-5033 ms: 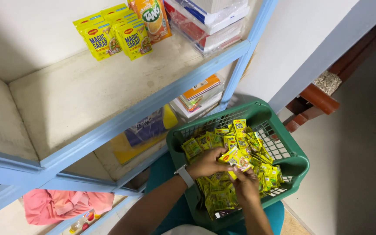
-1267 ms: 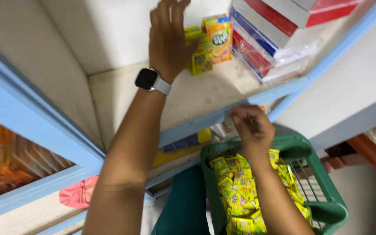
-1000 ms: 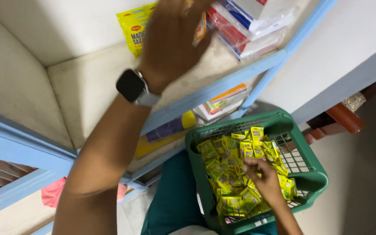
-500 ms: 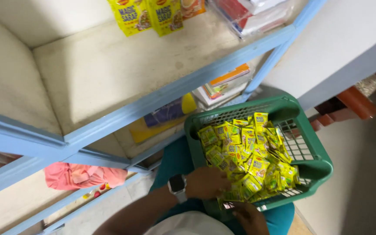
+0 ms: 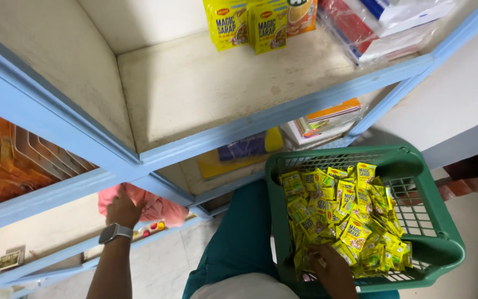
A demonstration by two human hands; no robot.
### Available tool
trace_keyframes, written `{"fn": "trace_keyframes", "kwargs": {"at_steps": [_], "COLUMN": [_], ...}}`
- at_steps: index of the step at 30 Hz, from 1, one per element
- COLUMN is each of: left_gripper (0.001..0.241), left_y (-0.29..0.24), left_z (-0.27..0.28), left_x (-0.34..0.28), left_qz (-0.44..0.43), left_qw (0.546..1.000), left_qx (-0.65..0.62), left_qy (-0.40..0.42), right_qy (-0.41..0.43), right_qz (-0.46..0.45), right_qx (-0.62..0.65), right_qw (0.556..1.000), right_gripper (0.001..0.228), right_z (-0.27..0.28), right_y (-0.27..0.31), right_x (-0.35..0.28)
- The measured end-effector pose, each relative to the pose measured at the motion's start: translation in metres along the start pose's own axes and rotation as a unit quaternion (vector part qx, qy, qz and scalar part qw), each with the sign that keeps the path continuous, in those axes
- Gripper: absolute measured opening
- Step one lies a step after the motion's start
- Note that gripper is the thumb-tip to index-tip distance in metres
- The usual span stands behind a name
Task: Organizing seasoning packets and drink mix boxes from a basket onto a store shelf.
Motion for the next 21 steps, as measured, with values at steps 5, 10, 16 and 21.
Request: {"fn": "trace_keyframes", "kwargs": {"at_steps": [5, 10, 16, 21], "left_gripper": [0.04, 0.068, 0.021, 0.018], "left_y": [-0.014, -0.007, -0.102, -0.256], "left_z": [-0.013, -0.04, 0.04, 0.222], "left_x": [0.002, 0.013, -0.041, -0.169], "left_qz": [0.01, -0.04, -0.204, -0.393], "left_qw": [0.984, 0.999, 0.947, 0.714], "left_qx": [-0.107, -0.012, -0.108, -0.454], "left_qy": [0.14, -0.011, 0.224, 0.361], "right_qy": [-0.039, 0.018, -0.012, 0.023], "right_qz": [0.062, 0.069, 0.153, 0.249], "right_qx": [-0.03, 0.046, -0.027, 0.049], "right_qw": [0.997, 0.996, 0.988, 0.967], "right_gripper": [0.03, 0.032, 0.035, 0.048], "right_z": [0.022, 0.004, -0.001, -0.003], "right_y": [0.059, 0.079, 0.087, 0.175], "right_x": [0.008, 0.003, 0.005, -0.074]}}
Point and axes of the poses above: each hand's wrist, its own x-axis towards the middle knuckle, its own z-axis out of the back of the hand, y = z × x, the point moved 6 cm from there along x, towards the middle knuckle, and after that the axes turned 10 degrees about -z, right-handed, at the moved point
